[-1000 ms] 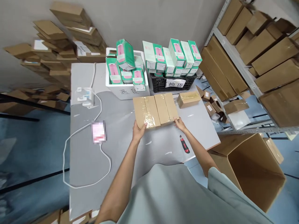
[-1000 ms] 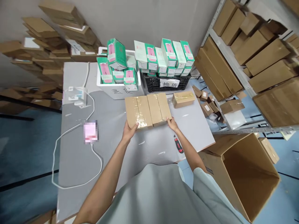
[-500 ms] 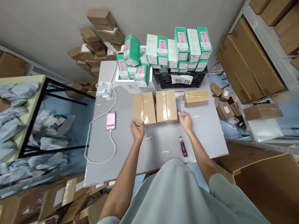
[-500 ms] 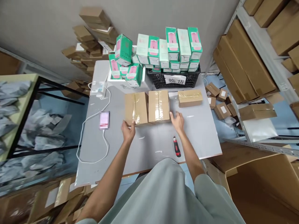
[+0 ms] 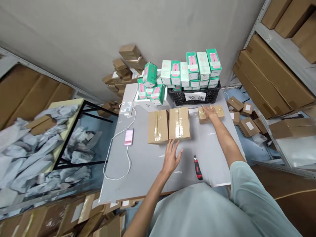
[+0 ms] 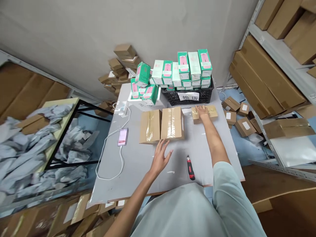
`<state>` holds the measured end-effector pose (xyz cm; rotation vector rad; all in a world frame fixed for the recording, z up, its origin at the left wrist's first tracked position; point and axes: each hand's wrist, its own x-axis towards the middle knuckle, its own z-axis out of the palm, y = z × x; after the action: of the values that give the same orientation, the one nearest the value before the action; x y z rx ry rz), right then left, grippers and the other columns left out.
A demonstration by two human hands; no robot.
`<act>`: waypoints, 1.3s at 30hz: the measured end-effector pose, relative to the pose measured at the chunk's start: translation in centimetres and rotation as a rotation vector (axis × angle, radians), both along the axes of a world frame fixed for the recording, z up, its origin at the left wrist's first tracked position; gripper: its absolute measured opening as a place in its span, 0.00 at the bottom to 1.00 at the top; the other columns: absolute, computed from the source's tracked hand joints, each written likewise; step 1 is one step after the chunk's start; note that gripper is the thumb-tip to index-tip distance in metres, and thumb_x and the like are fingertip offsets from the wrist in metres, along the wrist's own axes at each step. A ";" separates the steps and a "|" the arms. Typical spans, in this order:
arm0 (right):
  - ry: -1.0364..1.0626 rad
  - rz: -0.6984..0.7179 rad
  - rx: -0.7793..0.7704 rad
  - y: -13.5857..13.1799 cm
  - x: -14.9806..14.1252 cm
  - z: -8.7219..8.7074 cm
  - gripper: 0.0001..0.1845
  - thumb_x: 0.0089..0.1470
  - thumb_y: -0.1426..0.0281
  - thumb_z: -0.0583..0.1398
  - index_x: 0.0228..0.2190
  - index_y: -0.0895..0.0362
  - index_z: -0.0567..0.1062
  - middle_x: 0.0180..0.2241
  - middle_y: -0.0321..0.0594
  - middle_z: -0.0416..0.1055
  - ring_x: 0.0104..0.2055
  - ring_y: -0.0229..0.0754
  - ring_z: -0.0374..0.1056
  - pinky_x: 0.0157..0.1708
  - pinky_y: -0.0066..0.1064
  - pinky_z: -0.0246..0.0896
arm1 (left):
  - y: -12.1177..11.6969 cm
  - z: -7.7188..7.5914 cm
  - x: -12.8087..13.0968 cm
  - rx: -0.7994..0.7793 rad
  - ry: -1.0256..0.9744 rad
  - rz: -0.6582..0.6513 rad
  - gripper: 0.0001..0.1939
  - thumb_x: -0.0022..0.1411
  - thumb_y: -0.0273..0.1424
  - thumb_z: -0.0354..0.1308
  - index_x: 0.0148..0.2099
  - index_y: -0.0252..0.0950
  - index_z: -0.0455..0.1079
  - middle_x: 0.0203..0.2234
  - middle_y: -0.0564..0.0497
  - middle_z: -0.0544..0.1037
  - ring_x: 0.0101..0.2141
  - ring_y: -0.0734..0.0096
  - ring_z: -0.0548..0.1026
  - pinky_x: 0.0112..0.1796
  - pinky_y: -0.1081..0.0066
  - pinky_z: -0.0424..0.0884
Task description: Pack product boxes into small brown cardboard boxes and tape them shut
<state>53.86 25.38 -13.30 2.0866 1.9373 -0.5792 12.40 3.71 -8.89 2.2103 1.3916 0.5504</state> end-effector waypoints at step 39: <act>0.278 0.176 0.038 -34.6 -49.9 1.8 0.65 0.58 0.78 0.72 0.87 0.51 0.52 0.85 0.60 0.54 0.85 0.70 0.54 0.81 0.61 0.54 | -10.2 -9.9 -31.3 -0.652 -0.284 -0.003 0.64 0.57 0.30 0.73 0.90 0.42 0.49 0.78 0.34 0.69 0.69 0.40 0.78 0.70 0.46 0.77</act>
<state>3.92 -9.26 -11.47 1.9144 2.2698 -0.8369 -18.88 -6.45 -18.82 1.5470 1.1981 0.3260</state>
